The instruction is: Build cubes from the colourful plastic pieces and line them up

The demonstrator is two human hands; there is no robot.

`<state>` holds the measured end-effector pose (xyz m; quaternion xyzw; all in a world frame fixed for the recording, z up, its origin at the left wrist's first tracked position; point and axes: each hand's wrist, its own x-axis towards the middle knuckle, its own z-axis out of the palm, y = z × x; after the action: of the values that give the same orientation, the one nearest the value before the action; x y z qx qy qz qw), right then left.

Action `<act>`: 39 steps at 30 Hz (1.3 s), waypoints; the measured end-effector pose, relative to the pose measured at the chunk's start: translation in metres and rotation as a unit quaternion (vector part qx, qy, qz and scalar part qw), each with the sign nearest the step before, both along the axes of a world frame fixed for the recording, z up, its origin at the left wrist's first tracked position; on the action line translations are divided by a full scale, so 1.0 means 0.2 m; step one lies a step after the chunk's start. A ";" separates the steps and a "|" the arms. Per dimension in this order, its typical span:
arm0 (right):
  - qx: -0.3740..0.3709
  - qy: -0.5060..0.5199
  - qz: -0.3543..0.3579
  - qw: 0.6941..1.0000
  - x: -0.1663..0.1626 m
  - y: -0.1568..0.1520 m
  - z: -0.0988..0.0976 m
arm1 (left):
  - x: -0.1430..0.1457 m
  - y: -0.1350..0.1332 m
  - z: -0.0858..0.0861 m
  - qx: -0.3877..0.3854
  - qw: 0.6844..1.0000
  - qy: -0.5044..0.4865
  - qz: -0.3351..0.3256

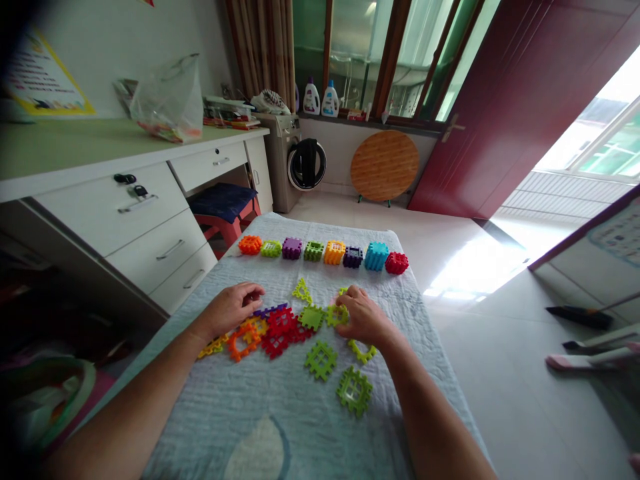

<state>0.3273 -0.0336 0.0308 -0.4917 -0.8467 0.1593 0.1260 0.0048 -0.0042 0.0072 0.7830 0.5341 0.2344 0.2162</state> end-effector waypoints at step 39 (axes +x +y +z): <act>0.059 0.017 -0.117 0.991 0.12 0.18 -0.16 | 0.16 -0.03 0.16 0.079 0.997 -0.001 -0.027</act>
<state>0.3515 0.0017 -0.0008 -0.5768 -0.7888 0.1013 0.1868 0.0371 -0.0105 0.0384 0.8114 0.4927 0.2708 0.1602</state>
